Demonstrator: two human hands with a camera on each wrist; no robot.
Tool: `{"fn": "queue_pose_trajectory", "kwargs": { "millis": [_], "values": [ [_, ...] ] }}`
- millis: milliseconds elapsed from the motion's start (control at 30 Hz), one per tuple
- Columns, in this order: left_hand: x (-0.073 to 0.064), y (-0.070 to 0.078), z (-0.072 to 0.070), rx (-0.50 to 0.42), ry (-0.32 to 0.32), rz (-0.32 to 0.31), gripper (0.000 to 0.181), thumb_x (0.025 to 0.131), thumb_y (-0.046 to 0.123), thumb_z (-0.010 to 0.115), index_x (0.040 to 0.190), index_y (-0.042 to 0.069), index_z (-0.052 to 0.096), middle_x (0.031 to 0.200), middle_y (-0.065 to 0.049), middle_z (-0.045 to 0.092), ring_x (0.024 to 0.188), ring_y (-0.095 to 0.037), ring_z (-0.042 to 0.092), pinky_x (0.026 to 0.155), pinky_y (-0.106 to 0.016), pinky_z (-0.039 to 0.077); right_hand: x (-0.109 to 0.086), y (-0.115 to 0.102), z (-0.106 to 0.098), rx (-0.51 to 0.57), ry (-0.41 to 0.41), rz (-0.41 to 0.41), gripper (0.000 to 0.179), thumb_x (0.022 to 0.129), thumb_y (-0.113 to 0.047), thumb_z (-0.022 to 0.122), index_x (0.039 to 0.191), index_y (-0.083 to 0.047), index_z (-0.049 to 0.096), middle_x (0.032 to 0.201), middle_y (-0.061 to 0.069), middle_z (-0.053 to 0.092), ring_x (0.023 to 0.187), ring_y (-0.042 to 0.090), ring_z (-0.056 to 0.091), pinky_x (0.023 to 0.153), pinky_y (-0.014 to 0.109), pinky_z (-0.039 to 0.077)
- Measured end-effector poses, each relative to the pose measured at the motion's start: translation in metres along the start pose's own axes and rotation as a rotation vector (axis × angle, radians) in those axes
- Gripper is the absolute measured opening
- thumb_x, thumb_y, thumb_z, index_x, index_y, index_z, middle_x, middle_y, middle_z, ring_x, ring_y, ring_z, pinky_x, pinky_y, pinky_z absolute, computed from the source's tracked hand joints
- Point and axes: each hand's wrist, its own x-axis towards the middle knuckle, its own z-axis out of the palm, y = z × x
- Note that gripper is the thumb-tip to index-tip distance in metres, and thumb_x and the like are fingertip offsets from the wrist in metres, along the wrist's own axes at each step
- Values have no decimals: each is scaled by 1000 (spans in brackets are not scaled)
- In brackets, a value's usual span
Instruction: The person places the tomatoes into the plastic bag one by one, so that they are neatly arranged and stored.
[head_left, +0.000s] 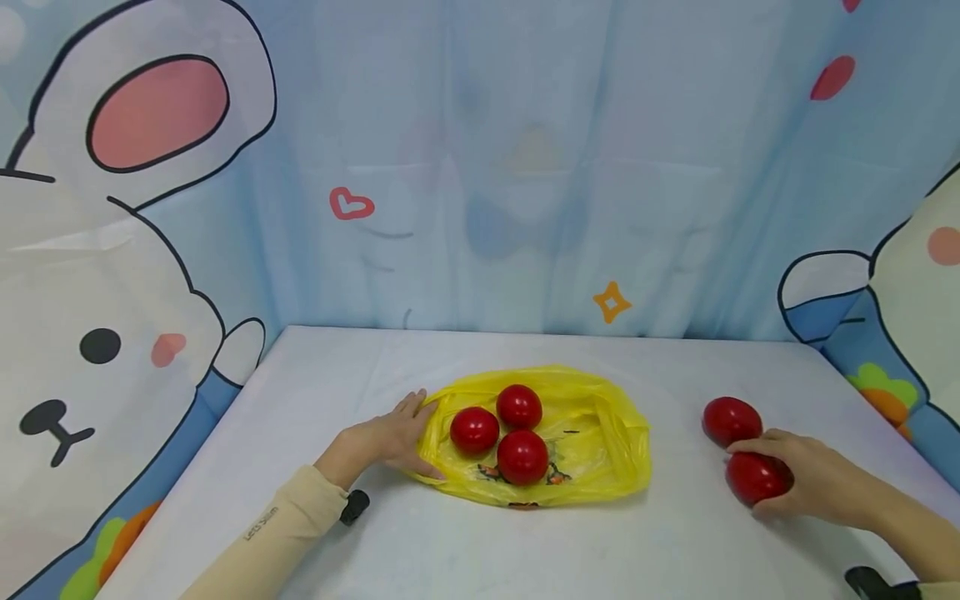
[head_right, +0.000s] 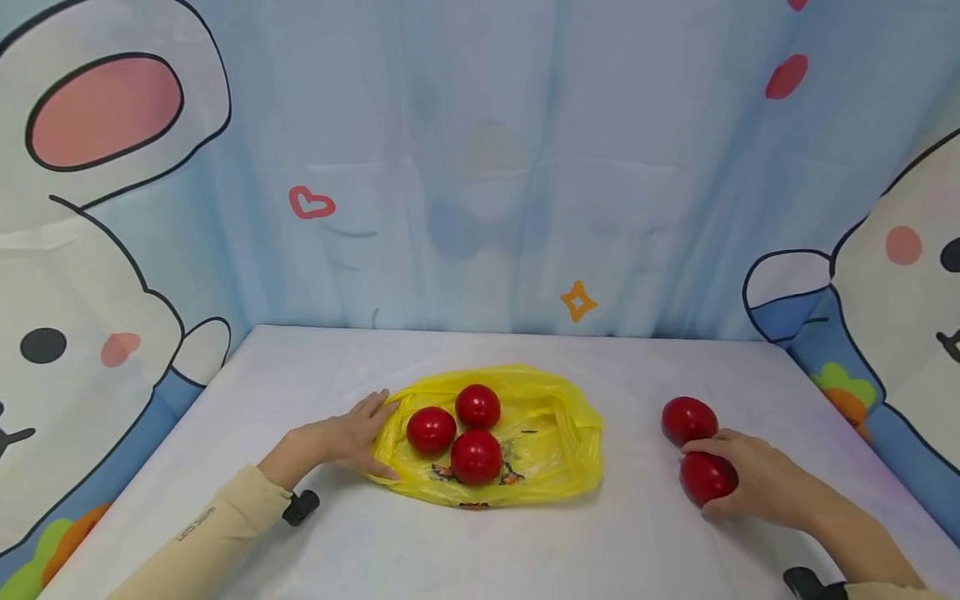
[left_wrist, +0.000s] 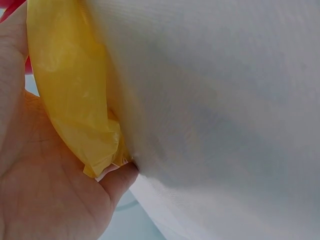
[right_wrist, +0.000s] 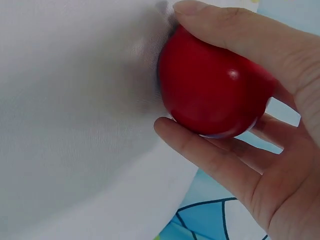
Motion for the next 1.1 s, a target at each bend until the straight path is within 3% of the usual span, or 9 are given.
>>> {"fn": "queue_pose_trajectory", "kwargs": {
  "millis": [333, 500, 667, 867, 1000, 1100],
  "values": [
    [-1, 3, -5, -1, 0, 2, 109, 87, 55, 80, 165, 4, 23, 174, -19, 10, 161, -34, 11, 125, -53, 27, -5, -28, -21, -51, 29, -83, 76, 59, -25, 103, 124, -6, 68, 118, 28, 64, 103, 47, 60, 66, 48, 64],
    [-3, 3, -5, -7, 1, 1, 109, 88, 54, 80, 165, 3, 23, 174, -20, 9, 161, -34, 12, 125, -52, 27, 3, -67, -47, -96, 119, -157, 74, 61, -22, 103, 125, -8, 68, 113, 19, 66, 99, 39, 62, 65, 44, 64],
    [-1, 0, -2, -22, 4, -4, 109, 87, 53, 82, 165, 4, 23, 174, -19, 10, 161, -34, 12, 126, -52, 26, 31, -122, -63, -115, 155, -241, 72, 66, -21, 101, 129, -10, 67, 120, 19, 63, 103, 39, 62, 68, 46, 64],
    [2, 0, 2, -7, 14, 5, 107, 88, 54, 80, 165, 5, 23, 174, -18, 11, 161, -33, 12, 126, -49, 26, 74, -181, -62, -95, 68, -368, 64, 74, -19, 97, 129, -9, 67, 121, 16, 62, 106, 36, 61, 76, 46, 64],
    [3, 1, 2, 2, 17, -4, 107, 88, 55, 79, 166, 7, 24, 174, -16, 12, 161, -31, 12, 126, -49, 27, 98, -200, -47, -77, -50, -424, 58, 75, -18, 96, 125, -7, 68, 112, 8, 63, 104, 29, 60, 80, 41, 63],
    [1, 1, 2, 9, 16, -24, 108, 87, 56, 80, 166, 7, 24, 174, -15, 12, 161, -30, 13, 125, -49, 28, 111, -206, -35, -54, -126, -408, 56, 75, -16, 95, 123, -8, 67, 111, 5, 63, 105, 27, 60, 82, 40, 62]
  ]
}}
